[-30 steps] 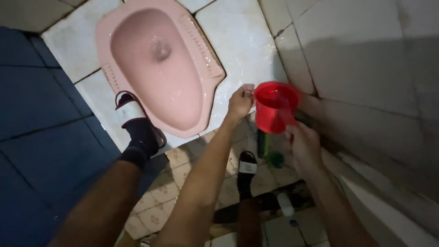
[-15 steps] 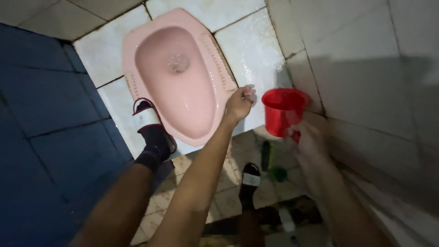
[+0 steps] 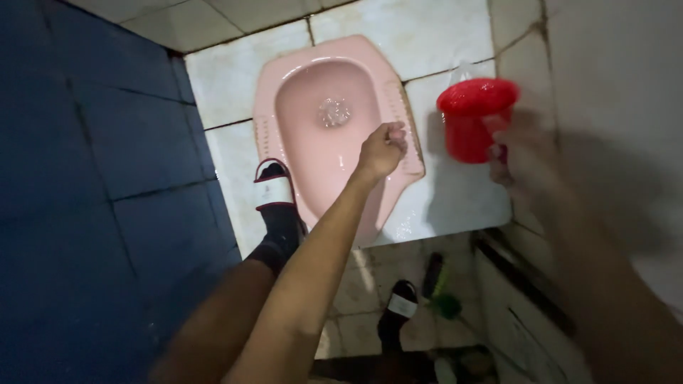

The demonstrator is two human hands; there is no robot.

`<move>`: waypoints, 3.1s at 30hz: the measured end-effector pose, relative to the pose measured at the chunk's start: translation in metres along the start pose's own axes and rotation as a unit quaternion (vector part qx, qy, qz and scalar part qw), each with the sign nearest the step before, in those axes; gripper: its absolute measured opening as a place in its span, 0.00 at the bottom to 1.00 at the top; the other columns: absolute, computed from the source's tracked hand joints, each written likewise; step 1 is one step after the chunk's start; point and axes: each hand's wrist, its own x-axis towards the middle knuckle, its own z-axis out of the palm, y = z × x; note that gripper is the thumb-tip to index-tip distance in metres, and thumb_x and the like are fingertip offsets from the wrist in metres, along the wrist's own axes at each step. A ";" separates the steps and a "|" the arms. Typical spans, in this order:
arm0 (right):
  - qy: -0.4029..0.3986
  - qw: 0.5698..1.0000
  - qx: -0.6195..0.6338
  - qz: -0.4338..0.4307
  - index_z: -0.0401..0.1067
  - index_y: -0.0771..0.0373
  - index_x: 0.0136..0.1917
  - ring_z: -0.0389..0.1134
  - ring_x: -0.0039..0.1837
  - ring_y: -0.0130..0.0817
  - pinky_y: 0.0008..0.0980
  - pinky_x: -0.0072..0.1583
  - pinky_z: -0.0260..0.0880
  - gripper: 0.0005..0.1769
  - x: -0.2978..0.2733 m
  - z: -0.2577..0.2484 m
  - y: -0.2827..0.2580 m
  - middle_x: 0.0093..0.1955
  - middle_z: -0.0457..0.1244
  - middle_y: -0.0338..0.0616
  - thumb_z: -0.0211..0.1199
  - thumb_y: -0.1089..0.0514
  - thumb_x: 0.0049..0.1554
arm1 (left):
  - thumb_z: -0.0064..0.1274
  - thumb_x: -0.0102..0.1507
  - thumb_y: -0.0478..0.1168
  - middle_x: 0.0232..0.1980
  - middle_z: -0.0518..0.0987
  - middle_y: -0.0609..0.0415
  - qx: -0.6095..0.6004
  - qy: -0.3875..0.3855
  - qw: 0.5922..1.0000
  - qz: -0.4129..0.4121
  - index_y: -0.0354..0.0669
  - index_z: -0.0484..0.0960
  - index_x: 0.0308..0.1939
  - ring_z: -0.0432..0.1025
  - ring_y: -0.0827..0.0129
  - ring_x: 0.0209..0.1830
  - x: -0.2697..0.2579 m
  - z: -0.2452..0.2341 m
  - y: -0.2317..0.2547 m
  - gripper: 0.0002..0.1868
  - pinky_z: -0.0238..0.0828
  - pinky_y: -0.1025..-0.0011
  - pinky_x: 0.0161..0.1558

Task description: Cleaning a squat toilet and associated water reservoir in a bathroom.

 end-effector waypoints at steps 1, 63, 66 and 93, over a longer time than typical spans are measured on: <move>-0.003 1.000 -0.004 0.002 0.74 0.53 0.56 0.53 0.35 0.23 0.25 0.35 0.52 0.11 -0.002 0.009 -0.006 0.36 0.56 0.33 0.55 0.57 0.63 | 0.48 0.65 0.34 0.50 0.84 0.49 -0.002 0.004 1.000 -0.003 0.40 0.78 0.61 0.78 0.72 0.43 -0.001 -0.011 0.003 0.20 0.76 0.73 0.48; -0.024 0.606 -0.681 -0.411 0.63 0.62 0.70 0.69 0.44 0.62 0.56 0.44 0.70 0.25 -0.175 0.012 0.145 0.46 0.64 0.59 0.57 0.55 0.61 | 0.58 0.62 0.43 0.51 0.83 0.46 0.106 0.095 0.989 -0.050 0.44 0.68 0.71 0.78 0.57 0.52 -0.174 -0.033 -0.085 0.33 0.74 0.65 0.57; -0.002 0.585 -0.675 -0.450 0.62 0.62 0.73 0.69 0.47 0.59 0.54 0.46 0.70 0.26 -0.218 0.010 0.129 0.48 0.63 0.59 0.56 0.57 0.63 | 0.60 0.60 0.42 0.50 0.83 0.46 0.092 0.101 0.990 -0.035 0.44 0.68 0.70 0.79 0.56 0.51 -0.215 -0.049 -0.020 0.35 0.74 0.64 0.56; -0.242 0.590 -0.389 -0.665 0.74 0.68 0.67 0.68 0.42 0.37 0.37 0.47 0.69 0.22 -0.570 0.329 0.117 0.41 0.66 0.49 0.68 0.57 0.62 | 0.53 0.58 0.29 0.45 0.82 0.46 0.099 0.480 0.842 0.225 0.39 0.77 0.55 0.78 0.54 0.47 -0.631 -0.441 0.085 0.19 0.74 0.59 0.52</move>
